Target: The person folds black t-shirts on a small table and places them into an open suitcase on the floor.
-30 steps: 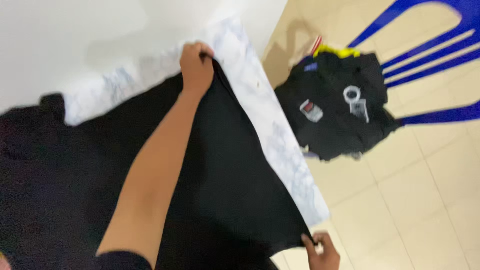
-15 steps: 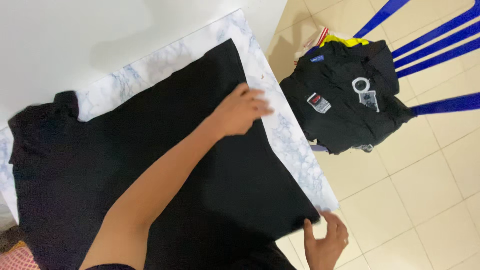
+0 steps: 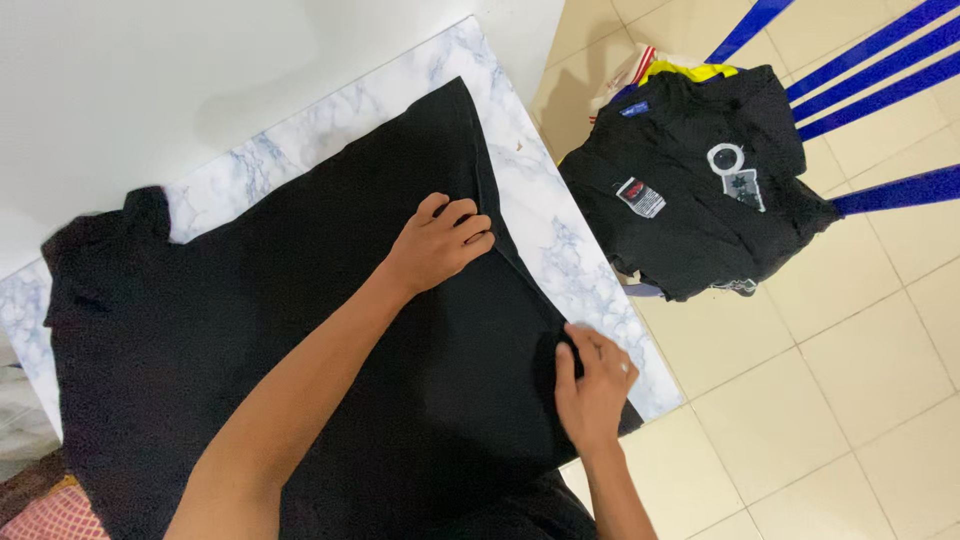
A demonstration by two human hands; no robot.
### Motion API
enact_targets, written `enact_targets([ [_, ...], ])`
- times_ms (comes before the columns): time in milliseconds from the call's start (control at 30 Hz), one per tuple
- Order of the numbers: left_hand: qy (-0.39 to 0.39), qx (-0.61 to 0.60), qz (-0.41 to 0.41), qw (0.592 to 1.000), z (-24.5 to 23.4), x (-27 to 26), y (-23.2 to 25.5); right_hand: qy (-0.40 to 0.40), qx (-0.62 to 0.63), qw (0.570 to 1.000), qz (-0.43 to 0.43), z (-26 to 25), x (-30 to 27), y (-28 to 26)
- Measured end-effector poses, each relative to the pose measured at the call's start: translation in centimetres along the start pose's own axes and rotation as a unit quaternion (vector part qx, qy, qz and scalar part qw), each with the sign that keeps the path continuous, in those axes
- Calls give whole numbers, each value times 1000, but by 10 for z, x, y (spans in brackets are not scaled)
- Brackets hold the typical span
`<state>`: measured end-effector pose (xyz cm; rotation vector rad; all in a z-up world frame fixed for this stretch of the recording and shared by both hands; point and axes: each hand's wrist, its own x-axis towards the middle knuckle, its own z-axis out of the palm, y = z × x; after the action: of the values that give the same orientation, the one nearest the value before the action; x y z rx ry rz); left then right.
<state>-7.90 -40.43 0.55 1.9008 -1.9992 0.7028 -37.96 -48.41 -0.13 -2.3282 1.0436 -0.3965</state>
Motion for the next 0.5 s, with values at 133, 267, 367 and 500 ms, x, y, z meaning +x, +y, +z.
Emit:
enact_targets([
  [133,-37,-14,-9,999,6,0,2,24,-3,1000,-13,22,44,3],
  [267,-66,-67,-20,995,15,6,3,19,-5,999,-42,41,82,-10],
  [367,-142,-103,-65,982,13,7,3,47,22,996,-77,53,101,-23],
  [500,-116,-107,-189,969,23,16,3,14,31,997,-68,61,109,-32],
])
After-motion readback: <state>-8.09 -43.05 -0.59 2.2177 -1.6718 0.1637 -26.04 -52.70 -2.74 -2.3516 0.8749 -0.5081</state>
